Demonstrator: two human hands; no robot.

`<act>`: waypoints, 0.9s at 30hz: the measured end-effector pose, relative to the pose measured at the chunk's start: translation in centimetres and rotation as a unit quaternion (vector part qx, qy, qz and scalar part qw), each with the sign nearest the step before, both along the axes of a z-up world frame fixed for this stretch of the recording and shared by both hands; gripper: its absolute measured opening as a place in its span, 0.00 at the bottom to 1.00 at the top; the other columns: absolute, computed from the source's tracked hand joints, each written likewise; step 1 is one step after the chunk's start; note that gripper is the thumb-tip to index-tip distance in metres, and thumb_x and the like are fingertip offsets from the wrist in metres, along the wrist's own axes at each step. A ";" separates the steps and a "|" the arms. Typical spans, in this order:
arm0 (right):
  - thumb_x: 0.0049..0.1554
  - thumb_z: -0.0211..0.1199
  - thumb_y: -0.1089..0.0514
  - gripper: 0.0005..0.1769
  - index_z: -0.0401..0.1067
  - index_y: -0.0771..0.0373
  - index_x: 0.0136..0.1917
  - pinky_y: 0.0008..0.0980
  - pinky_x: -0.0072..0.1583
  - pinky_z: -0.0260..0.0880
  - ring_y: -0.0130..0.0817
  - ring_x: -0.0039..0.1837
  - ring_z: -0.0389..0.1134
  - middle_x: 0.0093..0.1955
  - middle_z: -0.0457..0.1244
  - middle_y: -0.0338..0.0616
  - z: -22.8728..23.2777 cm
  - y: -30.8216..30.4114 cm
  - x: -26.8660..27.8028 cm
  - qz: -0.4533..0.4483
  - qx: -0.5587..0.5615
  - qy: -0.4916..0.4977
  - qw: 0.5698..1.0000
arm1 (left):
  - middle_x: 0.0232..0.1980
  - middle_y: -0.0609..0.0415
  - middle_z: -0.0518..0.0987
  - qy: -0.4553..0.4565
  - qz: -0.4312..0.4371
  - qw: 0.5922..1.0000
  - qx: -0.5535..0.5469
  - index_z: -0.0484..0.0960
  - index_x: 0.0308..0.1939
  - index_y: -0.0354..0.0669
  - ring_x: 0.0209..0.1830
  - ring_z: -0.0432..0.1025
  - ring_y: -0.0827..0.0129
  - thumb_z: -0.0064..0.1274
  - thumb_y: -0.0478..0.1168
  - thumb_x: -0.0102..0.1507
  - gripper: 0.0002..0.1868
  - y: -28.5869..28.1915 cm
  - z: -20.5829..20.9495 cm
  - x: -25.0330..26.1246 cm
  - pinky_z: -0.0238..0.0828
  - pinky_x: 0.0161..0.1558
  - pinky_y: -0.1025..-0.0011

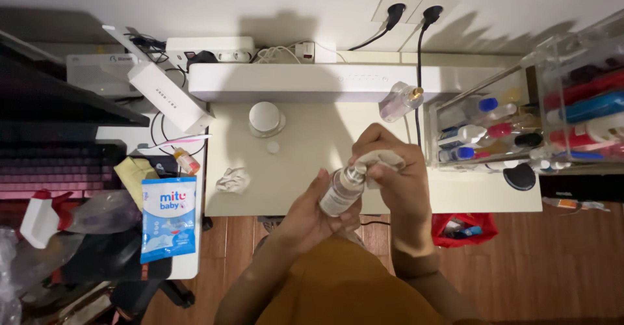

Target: The person wipes several perfume bottles and their decorative caps with a white cloth and places them back on a shelf.

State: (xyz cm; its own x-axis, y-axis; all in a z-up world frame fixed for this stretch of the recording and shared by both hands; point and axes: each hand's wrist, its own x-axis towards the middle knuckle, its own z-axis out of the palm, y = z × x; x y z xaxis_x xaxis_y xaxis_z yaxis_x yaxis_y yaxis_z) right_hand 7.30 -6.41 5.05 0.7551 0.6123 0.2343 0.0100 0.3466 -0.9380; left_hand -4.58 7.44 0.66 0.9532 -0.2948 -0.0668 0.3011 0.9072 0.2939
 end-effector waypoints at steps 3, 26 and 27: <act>0.48 0.70 0.60 0.12 0.80 0.71 0.45 0.22 0.41 0.60 0.25 0.42 0.62 0.44 0.63 0.42 1.5 1.2 -1.1 -0.093 -0.069 -0.010 0.993 | 0.41 0.54 0.71 -0.011 0.011 1.000 0.009 0.69 0.62 0.38 0.39 0.65 0.71 0.27 0.65 0.77 0.34 0.9 -0.4 -0.9 0.64 0.47 0.69; 0.51 0.66 0.70 0.07 0.79 0.75 0.45 0.21 0.42 0.58 0.25 0.41 0.60 0.43 0.63 0.43 1.4 4.6 -1.2 -0.148 -0.070 0.000 0.987 | 0.41 0.56 0.72 -0.058 0.042 0.966 0.247 0.66 0.60 0.44 0.38 0.65 0.74 0.38 0.67 0.70 0.32 5.4 2.5 -0.7 0.65 0.43 0.71; 0.51 0.66 0.70 0.07 0.79 0.75 0.44 0.20 0.40 0.57 0.24 0.39 0.60 0.43 0.62 0.43 1.4 4.5 -0.9 -0.152 -0.076 0.010 0.985 | 0.44 0.57 0.71 -0.072 0.063 0.948 0.304 0.68 0.60 0.41 0.41 0.65 0.75 0.37 0.68 0.71 0.33 5.6 2.6 -0.6 0.64 0.46 0.72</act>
State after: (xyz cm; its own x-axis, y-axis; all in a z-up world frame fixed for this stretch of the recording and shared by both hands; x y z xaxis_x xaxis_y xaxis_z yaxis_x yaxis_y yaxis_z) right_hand 6.36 -1.94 6.43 0.9129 0.3832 0.1407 0.0726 0.1868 -0.9797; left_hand -5.21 13.00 3.28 0.9906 -0.1258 -0.0544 0.1182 0.5835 0.8034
